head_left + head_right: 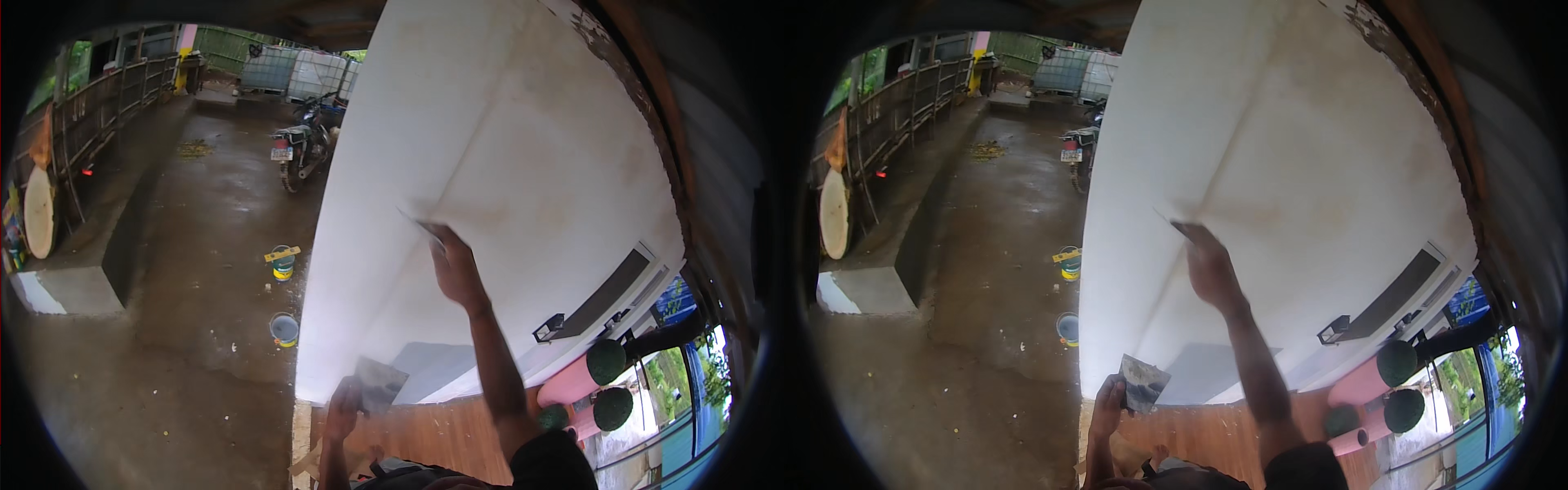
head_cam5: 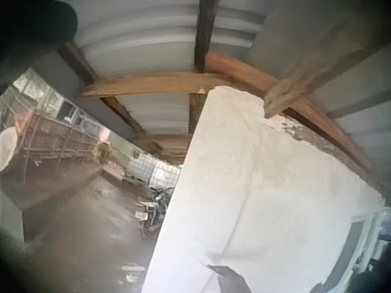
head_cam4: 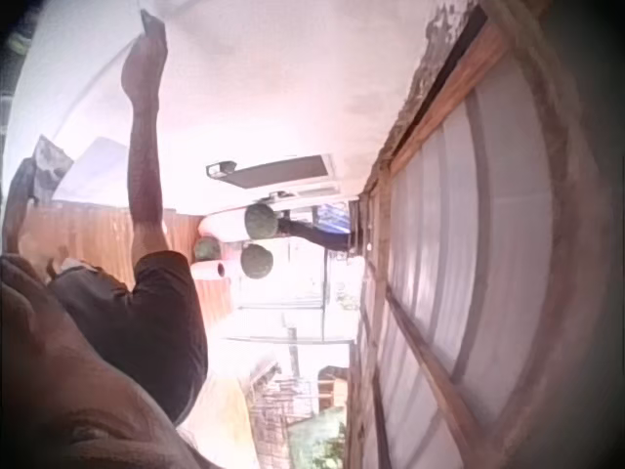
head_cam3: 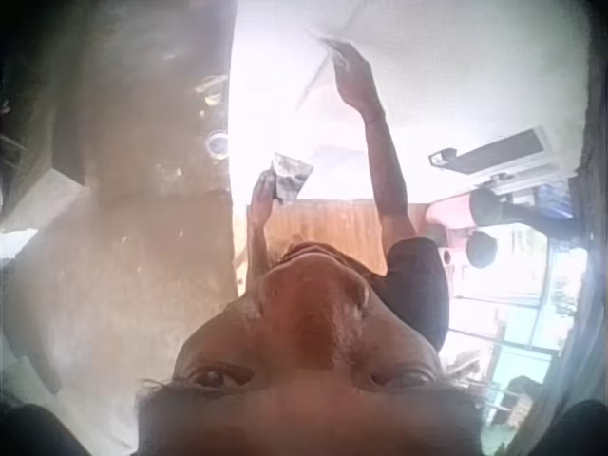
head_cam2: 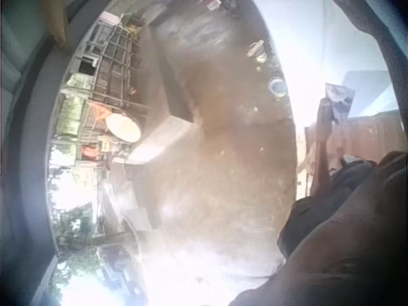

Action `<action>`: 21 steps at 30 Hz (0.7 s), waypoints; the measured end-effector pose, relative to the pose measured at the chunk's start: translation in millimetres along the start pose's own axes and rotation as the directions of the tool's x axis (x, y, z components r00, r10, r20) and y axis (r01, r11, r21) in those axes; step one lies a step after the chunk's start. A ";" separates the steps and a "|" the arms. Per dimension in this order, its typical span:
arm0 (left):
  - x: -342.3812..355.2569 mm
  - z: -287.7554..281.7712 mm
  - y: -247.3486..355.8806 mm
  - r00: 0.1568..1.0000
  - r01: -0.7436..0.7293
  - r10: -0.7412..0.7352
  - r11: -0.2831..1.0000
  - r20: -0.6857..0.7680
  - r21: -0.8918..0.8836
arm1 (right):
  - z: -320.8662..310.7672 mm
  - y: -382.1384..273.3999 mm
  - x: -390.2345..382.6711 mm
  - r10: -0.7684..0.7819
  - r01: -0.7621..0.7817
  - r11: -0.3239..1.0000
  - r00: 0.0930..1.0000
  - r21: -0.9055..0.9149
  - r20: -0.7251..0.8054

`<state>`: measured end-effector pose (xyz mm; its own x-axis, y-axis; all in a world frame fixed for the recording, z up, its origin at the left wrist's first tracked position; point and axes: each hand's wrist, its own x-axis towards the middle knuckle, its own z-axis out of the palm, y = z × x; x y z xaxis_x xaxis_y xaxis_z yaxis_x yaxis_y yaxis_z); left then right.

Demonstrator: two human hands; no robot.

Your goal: The person applies compound to a wall, transferring the mixture between two putty knives and smoothing it across the wall surface.

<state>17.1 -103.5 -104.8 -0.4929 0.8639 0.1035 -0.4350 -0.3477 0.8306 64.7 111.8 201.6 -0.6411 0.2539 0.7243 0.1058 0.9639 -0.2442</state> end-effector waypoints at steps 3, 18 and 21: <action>-6.4 0.2 13.5 0.999 -0.023 0.025 0.997 -0.026 0.072 | 32.0 47.4 -135.5 0.465 -0.404 0.827 0.882 0.391 -0.071; -10.4 57.2 141.5 0.986 -0.165 0.167 0.973 0.001 0.163 | 11.2 -52.5 -139.1 0.082 0.114 0.347 0.985 0.931 -0.151; -15.7 59.7 144.4 0.979 -0.204 0.204 0.956 0.022 0.212 | 4.7 -60.5 -142.2 0.086 0.118 0.334 0.984 0.935 -0.155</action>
<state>7.1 -145.5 46.2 -0.5545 0.7827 0.2828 -0.1557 -0.4314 0.8886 145.9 17.1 110.4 -0.5040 0.3447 0.7919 -0.7516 0.2768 -0.5988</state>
